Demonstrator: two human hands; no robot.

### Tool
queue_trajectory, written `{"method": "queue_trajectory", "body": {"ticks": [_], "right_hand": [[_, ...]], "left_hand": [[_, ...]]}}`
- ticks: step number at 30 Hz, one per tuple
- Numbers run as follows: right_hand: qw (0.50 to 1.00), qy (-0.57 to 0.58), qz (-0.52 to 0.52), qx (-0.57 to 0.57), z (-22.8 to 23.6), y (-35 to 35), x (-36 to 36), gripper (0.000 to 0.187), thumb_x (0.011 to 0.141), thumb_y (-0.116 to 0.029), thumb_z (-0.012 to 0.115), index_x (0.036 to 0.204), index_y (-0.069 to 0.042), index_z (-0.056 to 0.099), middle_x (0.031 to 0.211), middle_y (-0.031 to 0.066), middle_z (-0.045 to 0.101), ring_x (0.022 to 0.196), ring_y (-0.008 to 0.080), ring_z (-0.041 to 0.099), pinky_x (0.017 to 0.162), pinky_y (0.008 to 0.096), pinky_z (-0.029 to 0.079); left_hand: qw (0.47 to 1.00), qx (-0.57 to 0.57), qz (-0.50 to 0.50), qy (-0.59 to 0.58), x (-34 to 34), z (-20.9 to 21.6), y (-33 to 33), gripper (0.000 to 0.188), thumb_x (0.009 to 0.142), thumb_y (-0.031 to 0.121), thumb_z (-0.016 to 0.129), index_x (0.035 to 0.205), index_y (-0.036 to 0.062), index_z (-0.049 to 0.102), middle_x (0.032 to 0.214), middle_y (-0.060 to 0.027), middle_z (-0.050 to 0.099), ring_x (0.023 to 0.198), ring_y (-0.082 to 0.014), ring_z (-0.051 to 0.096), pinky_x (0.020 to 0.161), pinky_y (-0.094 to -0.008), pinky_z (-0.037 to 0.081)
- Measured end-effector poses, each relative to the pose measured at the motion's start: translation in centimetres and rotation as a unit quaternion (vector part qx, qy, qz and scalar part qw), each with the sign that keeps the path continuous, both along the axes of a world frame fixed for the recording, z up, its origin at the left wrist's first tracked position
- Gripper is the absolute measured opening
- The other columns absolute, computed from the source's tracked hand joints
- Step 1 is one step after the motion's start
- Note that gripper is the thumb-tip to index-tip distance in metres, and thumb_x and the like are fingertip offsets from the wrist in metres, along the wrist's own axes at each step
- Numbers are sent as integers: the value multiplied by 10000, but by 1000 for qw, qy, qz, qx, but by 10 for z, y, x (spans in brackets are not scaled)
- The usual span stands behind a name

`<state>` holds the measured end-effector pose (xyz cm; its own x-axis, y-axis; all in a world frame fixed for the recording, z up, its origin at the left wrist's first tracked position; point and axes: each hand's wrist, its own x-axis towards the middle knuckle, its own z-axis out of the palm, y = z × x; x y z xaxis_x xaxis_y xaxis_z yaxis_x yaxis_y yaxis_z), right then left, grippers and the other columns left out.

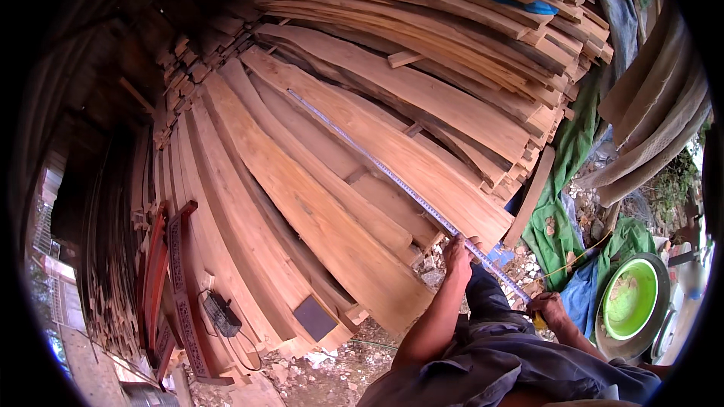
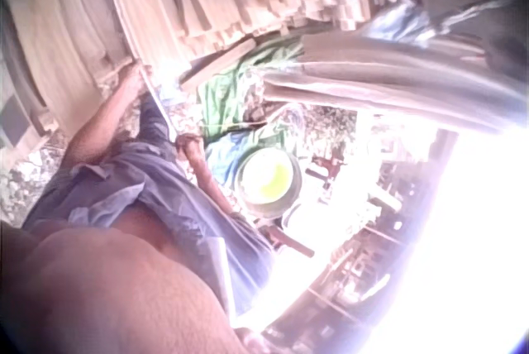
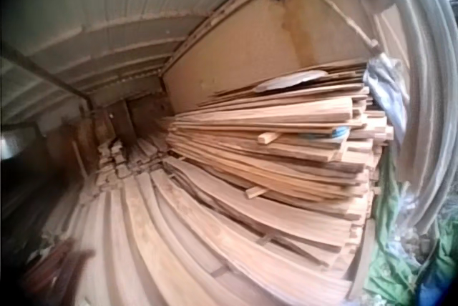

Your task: The person selects wooden planks from a large stack, measures them with a tape measure, and moves them around. The person handles several planks one by one, measuring their length and width, and occasionally placing them back or moving them to a different spot.

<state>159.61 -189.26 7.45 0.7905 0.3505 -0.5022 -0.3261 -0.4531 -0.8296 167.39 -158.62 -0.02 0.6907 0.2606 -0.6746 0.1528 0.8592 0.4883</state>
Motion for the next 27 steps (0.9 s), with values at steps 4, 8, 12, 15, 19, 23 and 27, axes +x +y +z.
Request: {"method": "queue_trajectory", "body": {"ticks": [4,8,12,15,19,23,27], "right_hand": [[975,152,-160,15,16,4,-4,117,742,-100,663,699,5,692,668,76,658,602,172,614,545,295,456],[976,146,-162,-3,-8,-103,-64,112,713,-89,686,727,22,689,654,109,659,565,194,608,539,310,459],[962,149,-185,-139,5,-165,-88,97,711,-74,681,725,21,686,651,106,656,556,196,605,530,315,460],[956,141,-200,-162,12,-162,-88,85,709,-63,677,724,21,684,649,103,653,549,198,603,523,318,460],[972,120,-179,-94,-5,-100,-52,70,707,-48,671,722,20,681,646,100,650,541,200,601,514,323,460],[958,155,-226,77,-42,15,39,86,709,-53,650,691,29,667,639,114,644,526,188,580,512,319,450],[987,42,-83,131,-79,135,144,142,738,-81,634,689,49,663,654,126,650,591,213,627,564,330,504]], "left_hand": [[998,51,32,-2,5,-2,-6,162,963,184,535,970,22,539,760,-118,613,629,-220,632,574,-358,585],[990,111,68,63,49,-8,42,149,913,138,494,844,14,537,618,-93,578,472,-199,554,459,-306,521],[975,166,122,82,93,-11,102,238,907,161,527,741,-3,570,635,-130,622,457,-204,557,447,-309,526],[970,215,111,7,113,-19,142,186,899,140,533,821,-24,576,703,-131,645,561,-208,599,530,-305,533],[918,380,117,4,102,-36,197,235,874,115,583,1017,-72,575,839,-142,650,755,-251,618,691,-350,525],[688,709,38,153,54,25,209,460,833,75,605,1257,-78,512,1152,-219,598,1092,-371,547,932,-457,439],[543,802,26,246,-7,24,235,485,861,179,568,1302,-12,510,1376,-247,459,1299,-408,390,1046,-536,326]]}}
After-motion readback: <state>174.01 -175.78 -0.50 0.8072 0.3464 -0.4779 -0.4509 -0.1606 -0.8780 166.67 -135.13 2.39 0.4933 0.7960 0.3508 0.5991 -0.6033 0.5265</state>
